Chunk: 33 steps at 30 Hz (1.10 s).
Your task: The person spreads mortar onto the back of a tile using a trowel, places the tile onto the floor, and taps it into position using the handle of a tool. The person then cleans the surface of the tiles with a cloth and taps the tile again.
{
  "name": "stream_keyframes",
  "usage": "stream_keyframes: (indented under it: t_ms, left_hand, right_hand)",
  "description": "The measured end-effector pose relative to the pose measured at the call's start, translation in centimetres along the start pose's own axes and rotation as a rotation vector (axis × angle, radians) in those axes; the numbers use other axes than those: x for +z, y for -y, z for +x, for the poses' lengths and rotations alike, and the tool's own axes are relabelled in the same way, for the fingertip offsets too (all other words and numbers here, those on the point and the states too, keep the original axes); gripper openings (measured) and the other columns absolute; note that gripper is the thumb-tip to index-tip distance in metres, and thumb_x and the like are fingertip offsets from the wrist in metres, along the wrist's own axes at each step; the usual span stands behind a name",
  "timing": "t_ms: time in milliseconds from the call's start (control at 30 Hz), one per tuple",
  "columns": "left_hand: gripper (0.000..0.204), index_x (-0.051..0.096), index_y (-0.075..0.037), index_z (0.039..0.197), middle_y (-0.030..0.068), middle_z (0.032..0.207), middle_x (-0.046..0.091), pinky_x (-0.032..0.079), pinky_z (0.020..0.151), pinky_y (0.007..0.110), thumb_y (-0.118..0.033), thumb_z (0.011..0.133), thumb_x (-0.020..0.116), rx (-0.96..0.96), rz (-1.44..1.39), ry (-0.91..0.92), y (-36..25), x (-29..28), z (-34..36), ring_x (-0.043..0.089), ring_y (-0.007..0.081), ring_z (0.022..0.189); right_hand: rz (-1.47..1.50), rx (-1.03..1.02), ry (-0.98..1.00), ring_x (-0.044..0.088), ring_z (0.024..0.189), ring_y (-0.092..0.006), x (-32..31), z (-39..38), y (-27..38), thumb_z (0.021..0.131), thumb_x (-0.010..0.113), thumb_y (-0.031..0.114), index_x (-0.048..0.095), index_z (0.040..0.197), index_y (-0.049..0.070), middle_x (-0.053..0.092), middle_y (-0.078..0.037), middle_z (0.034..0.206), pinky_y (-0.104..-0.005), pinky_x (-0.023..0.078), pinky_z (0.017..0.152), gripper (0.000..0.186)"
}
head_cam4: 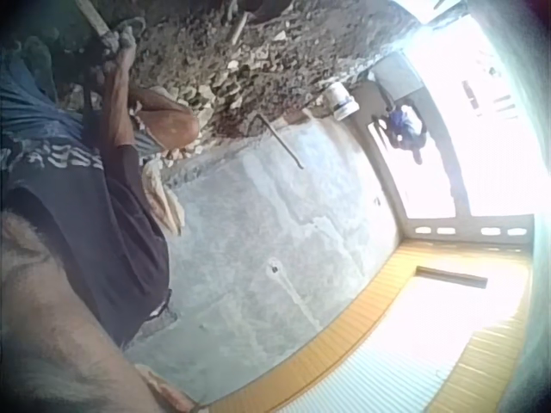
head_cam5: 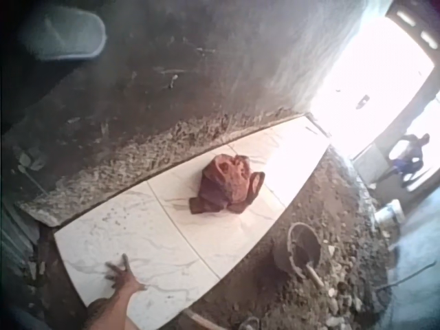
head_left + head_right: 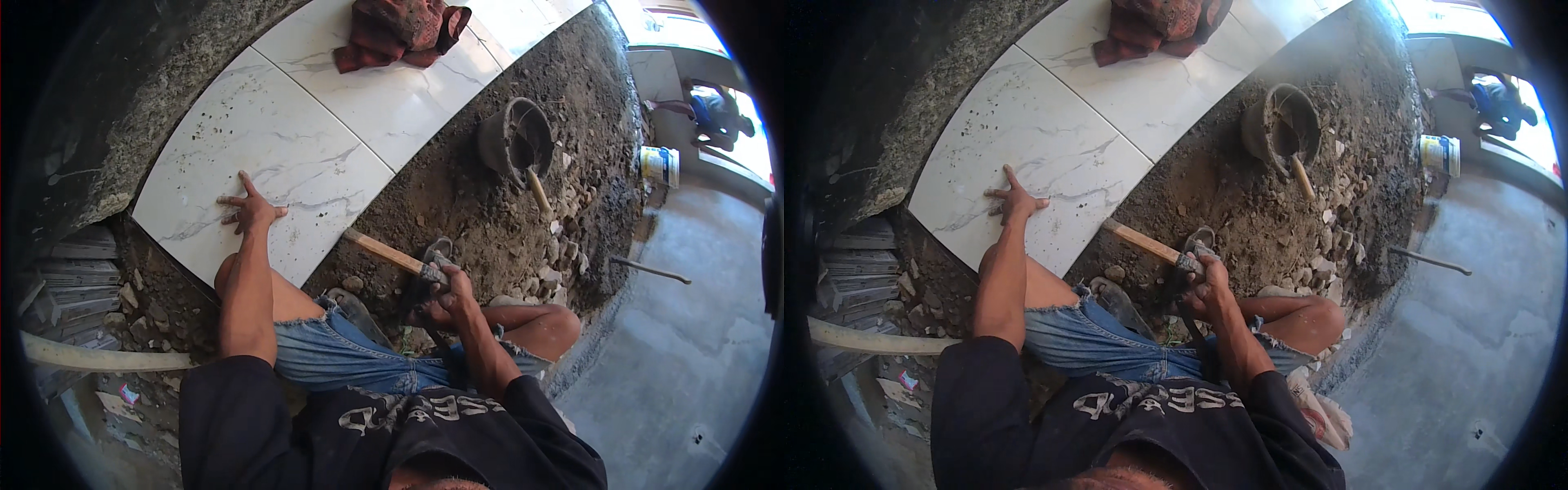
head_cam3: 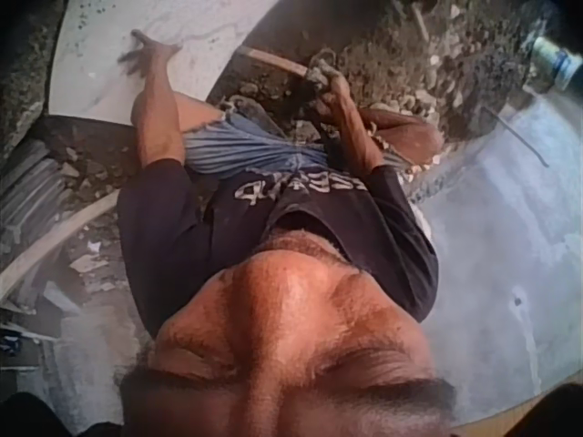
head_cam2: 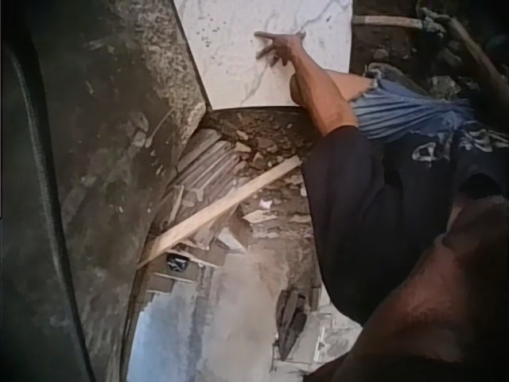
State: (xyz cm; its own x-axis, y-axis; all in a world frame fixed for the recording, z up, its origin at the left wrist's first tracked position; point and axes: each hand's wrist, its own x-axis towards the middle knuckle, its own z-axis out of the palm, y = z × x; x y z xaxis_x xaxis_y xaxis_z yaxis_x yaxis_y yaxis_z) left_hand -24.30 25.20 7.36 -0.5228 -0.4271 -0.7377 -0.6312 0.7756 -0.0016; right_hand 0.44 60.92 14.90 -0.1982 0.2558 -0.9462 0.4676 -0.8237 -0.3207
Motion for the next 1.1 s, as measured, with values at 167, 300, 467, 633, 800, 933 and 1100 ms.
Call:
stream_keyframes:
  t_ms: [167, 300, 467, 633, 800, 933, 1100]
  left_hand:
    - [0.135, -0.016, -0.041, 0.147, 0.0374, 0.148, -0.017, 0.035, 0.098, 0.07, -0.033, 0.062, 0.089, 0.011, 0.004, -0.022, 1.1, -0.3, 0.7, 0.01, 0.0624, 0.134]
    - [0.135, -0.016, -0.042, 0.146, 0.0363, 0.148, -0.017, 0.034, 0.099, 0.07, -0.032, 0.062, 0.089, 0.026, 0.003, -0.011, -0.5, -0.1, 0.2, 0.012, 0.0623, 0.133]
    - [0.133, -0.015, -0.043, 0.146, 0.0352, 0.149, -0.017, 0.034, 0.1, 0.069, -0.034, 0.063, 0.088, -0.001, 0.006, -0.009, 1.5, -0.1, 1.1, 0.013, 0.0614, 0.134]
    - [0.132, -0.014, -0.043, 0.146, 0.0359, 0.149, -0.017, 0.034, 0.099, 0.069, -0.034, 0.063, 0.088, 0.0, 0.039, -0.024, 0.2, -0.1, 0.4, 0.014, 0.0608, 0.134]
    - [0.133, -0.015, -0.043, 0.146, 0.0366, 0.148, -0.016, 0.034, 0.1, 0.069, -0.035, 0.064, 0.088, -0.015, 0.022, -0.018, 0.7, -0.1, 0.9, 0.014, 0.0609, 0.134]
    - [0.133, -0.016, -0.041, 0.147, 0.0371, 0.148, -0.016, 0.034, 0.099, 0.069, -0.037, 0.063, 0.088, -0.02, 0.048, -0.023, -0.1, -1.0, 0.3, 0.013, 0.0611, 0.134]
    - [0.131, -0.011, -0.038, 0.149, 0.038, 0.148, -0.016, 0.033, 0.098, 0.071, -0.036, 0.064, 0.088, -0.021, 0.052, -0.031, 1.1, -1.4, 0.2, 0.009, 0.065, 0.132]
  right_hand:
    - [-0.051, 0.016, 0.051, 0.066, 0.074, -0.0232, 0.0, -1.5, 0.6, 0.094, 0.042, 0.013, 0.051, 0.119, 0.004, 0.066, -0.013, 0.102, -0.0279, 0.044, 0.04, 0.028]
    - [-0.019, 0.003, -0.015, 0.065, 0.073, -0.0225, -0.4, 0.9, 0.6, 0.093, 0.043, 0.013, 0.05, 0.12, 0.002, 0.067, -0.012, 0.101, -0.0272, 0.043, 0.041, 0.03]
    - [-0.059, 0.023, -0.054, 0.065, 0.073, -0.0224, 0.4, -1.0, 0.2, 0.093, 0.044, 0.013, 0.049, 0.12, 0.003, 0.067, -0.012, 0.102, -0.0279, 0.044, 0.041, 0.029]
    - [-0.06, 0.053, -0.049, 0.065, 0.073, -0.0223, -0.2, -0.6, 0.7, 0.093, 0.044, 0.011, 0.049, 0.119, 0.005, 0.066, -0.011, 0.101, -0.0287, 0.045, 0.042, 0.027]
    - [-0.393, -0.267, 0.065, 0.066, 0.078, -0.0226, 4.6, -3.6, 1.5, 0.094, 0.046, 0.011, 0.045, 0.122, 0.005, 0.064, -0.011, 0.098, -0.0301, 0.051, 0.049, 0.029]
    - [-0.482, -0.664, 0.275, 0.066, 0.086, -0.0249, 9.8, -8.0, 3.1, 0.093, 0.05, 0.01, 0.039, 0.13, 0.007, 0.064, -0.012, 0.108, -0.0368, 0.055, 0.063, 0.038]
    - [-1.3, -1.269, 0.474, 0.067, 0.08, -0.0354, 20.9, -12.4, 4.2, 0.094, 0.051, 0.008, 0.04, 0.134, 0.004, 0.067, -0.02, 0.094, -0.0422, 0.053, 0.072, 0.042]
